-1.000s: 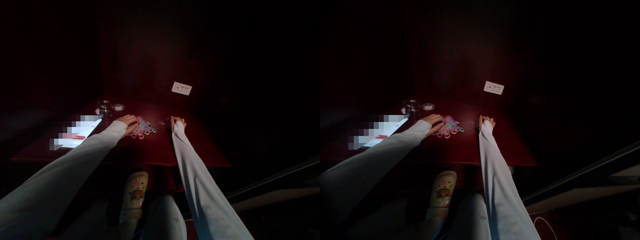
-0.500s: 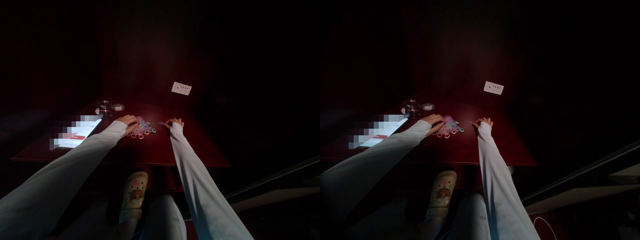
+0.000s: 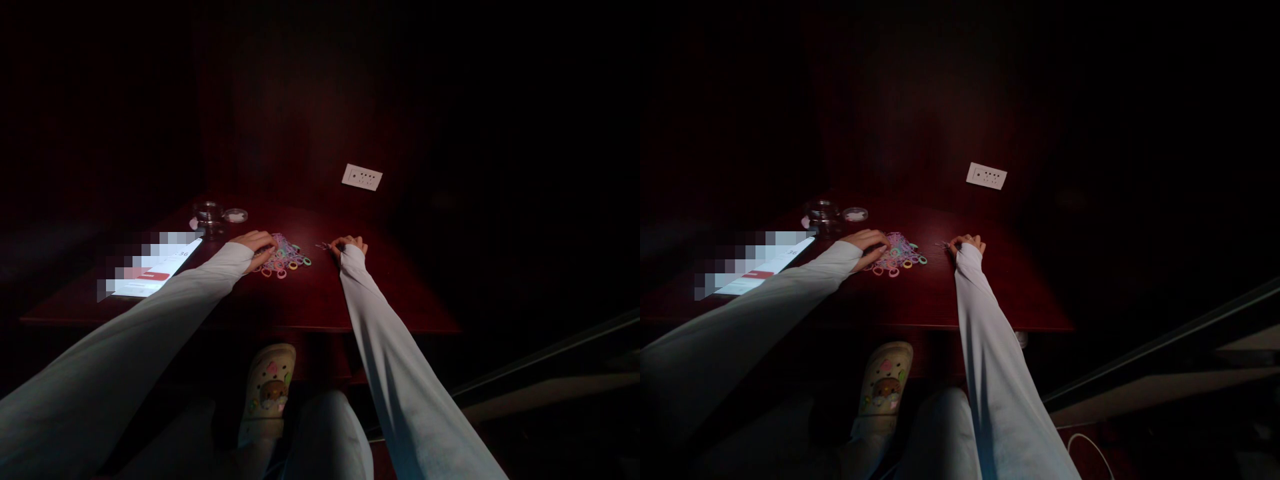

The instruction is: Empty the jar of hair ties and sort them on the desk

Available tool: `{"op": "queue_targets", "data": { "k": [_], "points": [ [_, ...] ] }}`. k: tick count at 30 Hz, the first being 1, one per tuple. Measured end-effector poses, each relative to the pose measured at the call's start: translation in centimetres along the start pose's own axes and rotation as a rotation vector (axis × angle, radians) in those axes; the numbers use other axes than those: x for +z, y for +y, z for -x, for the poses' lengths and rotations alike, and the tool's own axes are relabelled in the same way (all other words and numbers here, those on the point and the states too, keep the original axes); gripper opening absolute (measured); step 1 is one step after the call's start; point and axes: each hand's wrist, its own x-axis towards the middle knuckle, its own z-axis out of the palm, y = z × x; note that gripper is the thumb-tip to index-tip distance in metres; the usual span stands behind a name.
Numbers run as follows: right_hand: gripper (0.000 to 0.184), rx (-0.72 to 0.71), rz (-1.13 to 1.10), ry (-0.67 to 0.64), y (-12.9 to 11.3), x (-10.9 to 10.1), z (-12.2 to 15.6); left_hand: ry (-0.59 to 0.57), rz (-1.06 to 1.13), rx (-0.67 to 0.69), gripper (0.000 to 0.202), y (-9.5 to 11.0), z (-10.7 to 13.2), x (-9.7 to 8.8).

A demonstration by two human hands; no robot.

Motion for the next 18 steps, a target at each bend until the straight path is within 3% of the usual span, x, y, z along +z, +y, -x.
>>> {"op": "queue_targets", "data": {
  "k": [4,11,18],
  "points": [
    [0.025,-0.039,-0.006,0.065,0.1,-0.1,-0.1,0.003,0.007,-0.006,0.030,-0.1,0.0,0.1],
    [0.025,-0.135,0.128,0.312,-0.3,-1.9,-0.1,0.029,-0.013,-0.006,0.032,-0.2,0.2,0.3],
    [0.037,-0.126,0.151,0.237,-0.3,-3.1,0.3,0.009,0.000,0.000,0.032,-0.2,0.2,-0.1]
  ]
}}
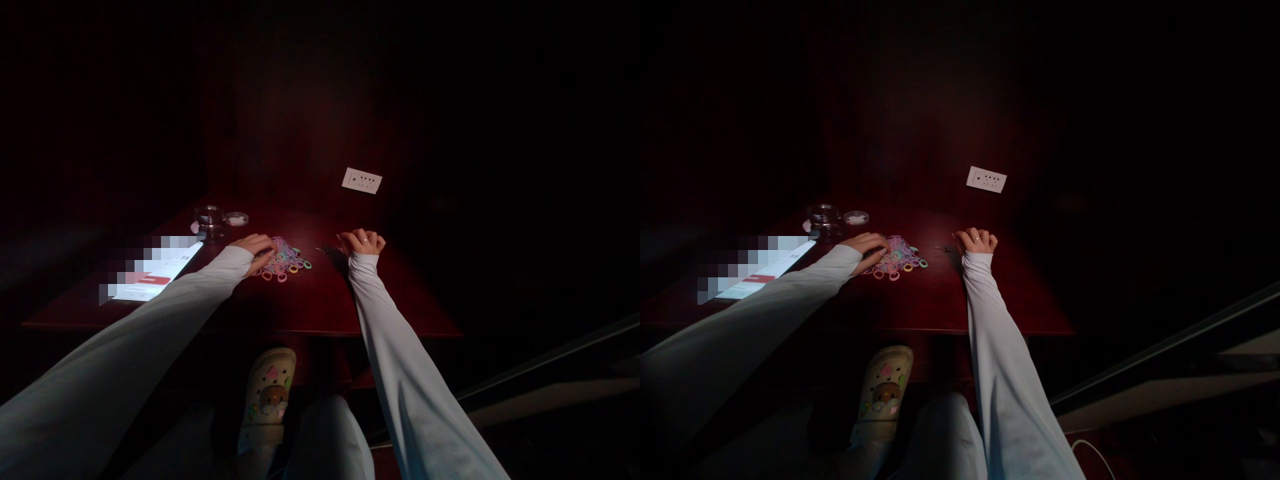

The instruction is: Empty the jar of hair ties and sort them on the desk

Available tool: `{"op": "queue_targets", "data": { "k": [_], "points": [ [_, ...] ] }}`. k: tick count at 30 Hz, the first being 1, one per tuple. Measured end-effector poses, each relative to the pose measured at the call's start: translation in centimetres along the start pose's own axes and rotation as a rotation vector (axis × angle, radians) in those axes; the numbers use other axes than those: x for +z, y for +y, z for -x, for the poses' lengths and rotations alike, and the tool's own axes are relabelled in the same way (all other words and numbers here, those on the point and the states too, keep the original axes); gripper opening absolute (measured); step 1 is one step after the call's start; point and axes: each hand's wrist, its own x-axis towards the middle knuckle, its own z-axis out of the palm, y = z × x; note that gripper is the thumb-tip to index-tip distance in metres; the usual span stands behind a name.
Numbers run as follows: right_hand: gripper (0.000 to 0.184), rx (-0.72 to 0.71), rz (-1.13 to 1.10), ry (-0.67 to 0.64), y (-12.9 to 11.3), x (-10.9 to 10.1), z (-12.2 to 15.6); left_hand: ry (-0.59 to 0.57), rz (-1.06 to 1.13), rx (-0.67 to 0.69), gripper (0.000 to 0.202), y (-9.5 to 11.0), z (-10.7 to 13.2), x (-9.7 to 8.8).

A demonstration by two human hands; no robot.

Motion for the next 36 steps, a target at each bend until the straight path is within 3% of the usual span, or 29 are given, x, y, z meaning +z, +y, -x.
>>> {"op": "queue_targets", "data": {
  "k": [4,8,15,32,36],
  "points": [
    [0.033,0.053,0.009,0.012,1.4,0.1,0.1,0.013,-0.012,-0.010,0.031,0.3,0.0,-0.1],
    [0.031,0.103,-0.020,-0.079,2.3,0.4,0.4,0.016,-0.002,-0.012,0.030,0.3,0.0,0.1],
    [0.025,-0.225,-0.171,-0.361,0.4,1.7,1.0,0.018,0.005,-0.016,0.030,0.3,-0.1,0.1],
    [0.027,-0.148,-0.180,-0.360,-1.1,3.6,0.0,-0.002,0.002,-0.024,0.032,0.2,-0.1,0.2],
    [0.029,-0.003,-0.255,-0.269,-0.1,3.2,-0.2,0.014,0.008,-0.025,0.032,0.1,0.0,0.2]
  ]
}}
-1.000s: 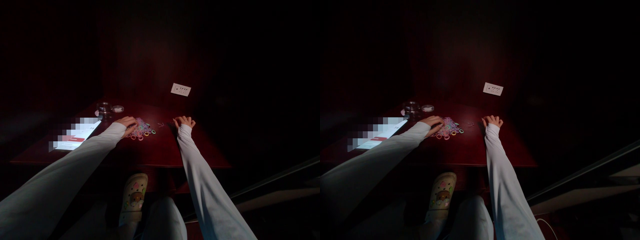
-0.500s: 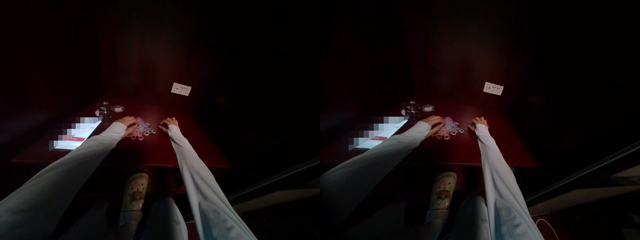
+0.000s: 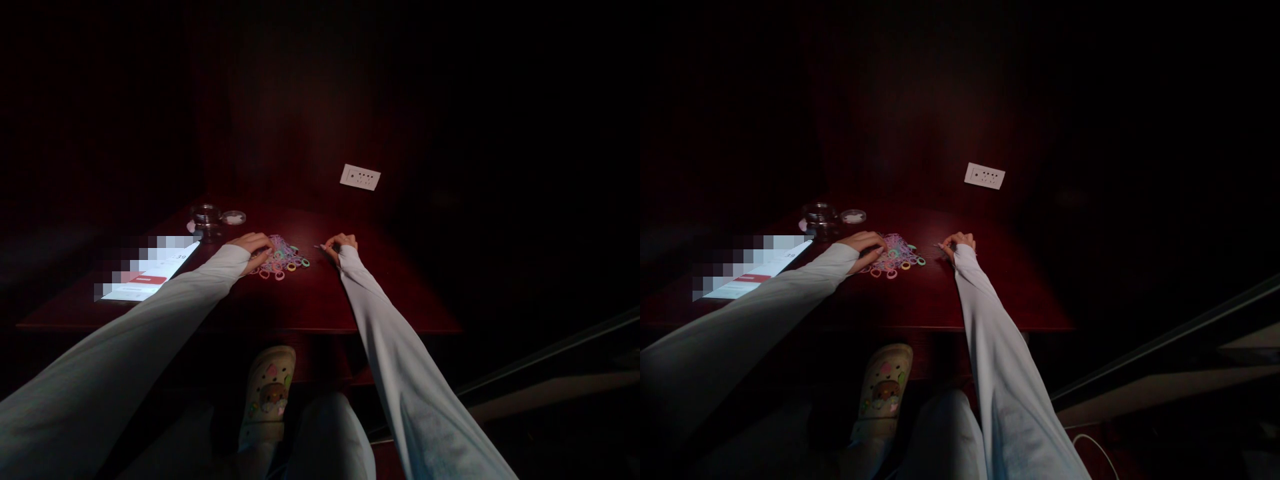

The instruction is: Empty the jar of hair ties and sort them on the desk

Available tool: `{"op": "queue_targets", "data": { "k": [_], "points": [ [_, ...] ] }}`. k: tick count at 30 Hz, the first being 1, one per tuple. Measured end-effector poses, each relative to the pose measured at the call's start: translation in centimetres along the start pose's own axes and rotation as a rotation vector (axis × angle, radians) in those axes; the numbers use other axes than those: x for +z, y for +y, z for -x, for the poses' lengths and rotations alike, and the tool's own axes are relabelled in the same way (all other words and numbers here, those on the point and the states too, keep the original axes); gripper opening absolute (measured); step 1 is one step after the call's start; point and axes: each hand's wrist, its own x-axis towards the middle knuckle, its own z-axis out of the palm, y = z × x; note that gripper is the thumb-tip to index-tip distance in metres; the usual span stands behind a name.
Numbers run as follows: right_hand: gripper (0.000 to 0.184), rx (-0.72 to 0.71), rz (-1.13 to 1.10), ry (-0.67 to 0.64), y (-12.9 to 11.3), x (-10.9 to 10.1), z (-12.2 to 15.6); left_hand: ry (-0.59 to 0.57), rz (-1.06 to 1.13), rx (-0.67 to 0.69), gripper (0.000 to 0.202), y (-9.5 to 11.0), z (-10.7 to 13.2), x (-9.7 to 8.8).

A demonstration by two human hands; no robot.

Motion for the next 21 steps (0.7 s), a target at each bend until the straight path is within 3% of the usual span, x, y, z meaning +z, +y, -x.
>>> {"op": "queue_targets", "data": {
  "k": [4,8,15,21],
  "points": [
    [0.033,0.294,-0.052,0.229,2.8,-1.8,0.2,0.001,0.001,0.010,0.030,-0.2,0.1,0.1],
    [0.036,0.465,-0.109,0.279,5.4,-2.9,0.6,0.001,-0.007,0.001,0.030,-0.2,0.1,0.0],
    [0.030,0.490,-0.137,0.197,5.2,-2.4,0.5,0.004,0.014,0.000,0.030,0.1,0.0,-0.2],
    [0.049,0.475,-0.172,0.192,5.7,-1.9,0.3,-0.007,0.007,-0.001,0.030,0.0,0.1,-0.2]
  ]
}}
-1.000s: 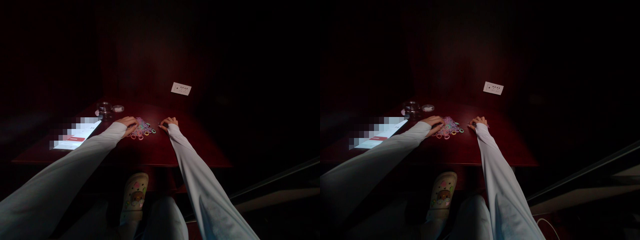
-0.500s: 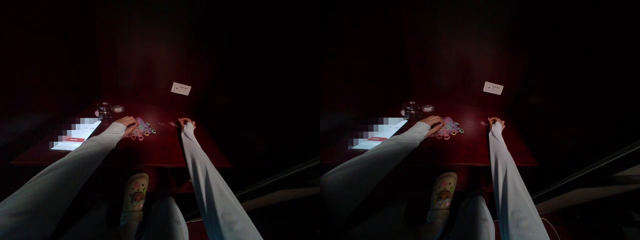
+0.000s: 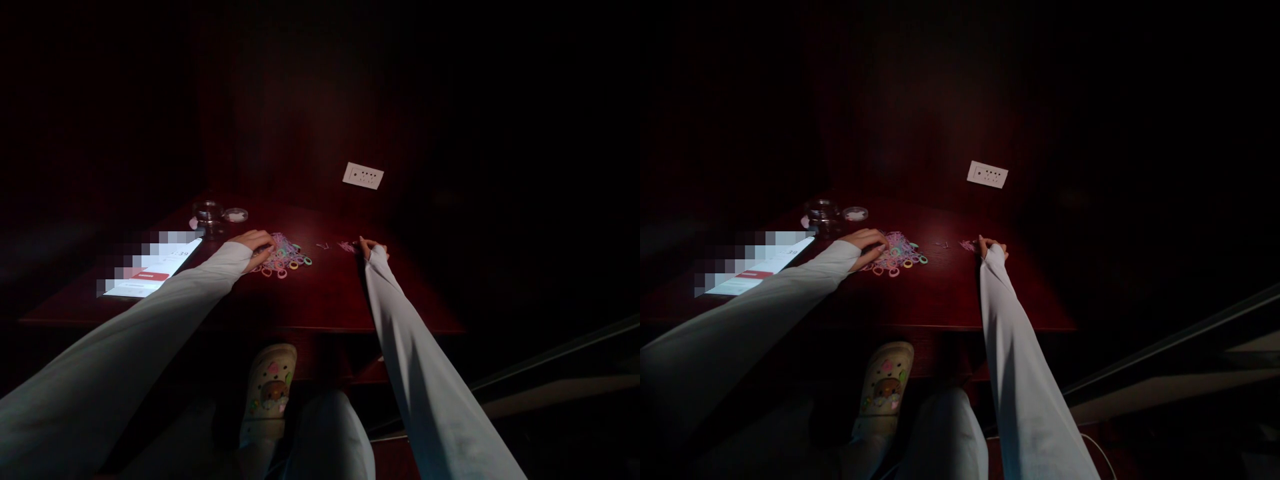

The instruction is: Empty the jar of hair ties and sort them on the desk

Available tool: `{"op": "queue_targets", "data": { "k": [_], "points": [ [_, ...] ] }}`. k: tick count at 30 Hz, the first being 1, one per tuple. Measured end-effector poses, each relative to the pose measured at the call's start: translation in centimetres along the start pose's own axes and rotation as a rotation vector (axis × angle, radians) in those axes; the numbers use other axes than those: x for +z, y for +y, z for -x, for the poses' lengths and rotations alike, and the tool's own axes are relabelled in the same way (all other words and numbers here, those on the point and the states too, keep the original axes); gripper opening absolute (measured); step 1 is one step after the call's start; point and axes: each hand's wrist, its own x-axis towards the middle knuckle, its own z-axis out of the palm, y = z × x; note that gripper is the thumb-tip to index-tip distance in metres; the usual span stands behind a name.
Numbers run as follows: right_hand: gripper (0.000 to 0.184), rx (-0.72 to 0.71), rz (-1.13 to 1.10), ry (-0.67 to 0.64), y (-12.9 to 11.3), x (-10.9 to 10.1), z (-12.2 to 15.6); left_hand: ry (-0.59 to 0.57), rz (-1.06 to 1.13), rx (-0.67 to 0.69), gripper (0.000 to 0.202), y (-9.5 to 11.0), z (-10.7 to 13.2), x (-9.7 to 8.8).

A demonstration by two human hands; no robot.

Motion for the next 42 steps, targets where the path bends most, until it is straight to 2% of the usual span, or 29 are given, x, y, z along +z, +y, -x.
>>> {"op": "queue_targets", "data": {
  "k": [4,7,9,12,14,17,23,29,31,38,42],
  "points": [
    [0.066,-0.041,-0.064,0.057,0.3,0.1,0.1,0.004,-0.006,0.006,0.030,0.0,0.0,-0.1],
    [0.070,-0.090,0.002,0.091,-0.1,0.4,0.5,0.010,0.000,0.015,0.030,0.0,-0.1,-0.1],
    [0.065,-0.163,0.107,0.058,-0.8,0.8,0.8,0.009,0.000,0.021,0.031,0.1,-0.1,-0.1],
    [0.055,-0.351,0.243,-0.055,-2.0,1.9,1.7,0.001,-0.007,0.012,0.029,0.1,-0.1,-0.1],
    [0.054,-0.460,0.295,-0.104,-2.8,2.6,2.4,-0.002,-0.014,0.000,0.029,0.1,-0.2,-0.1],
    [0.057,-0.541,0.316,-0.141,-3.6,3.3,3.1,-0.002,-0.020,-0.009,0.029,0.1,-0.2,-0.1],
    [0.058,-0.507,0.293,-0.105,-3.8,3.4,3.1,-0.006,-0.003,-0.007,0.028,0.1,-0.2,0.0],
    [0.054,-0.615,0.277,-0.220,-4.1,3.5,3.4,0.007,-0.007,-0.001,0.031,0.1,-0.2,0.1],
    [0.053,-0.614,0.270,-0.220,-4.0,3.6,3.4,0.015,-0.004,-0.003,0.031,0.0,-0.2,0.2],
    [0.052,-0.435,0.131,-0.119,-3.7,4.0,2.7,0.004,-0.008,-0.002,0.029,0.0,-0.2,0.1],
    [0.050,-0.400,0.028,-0.081,-4.8,3.9,3.0,0.015,-0.092,-0.040,0.030,0.5,-0.2,-0.3]
  ]
}}
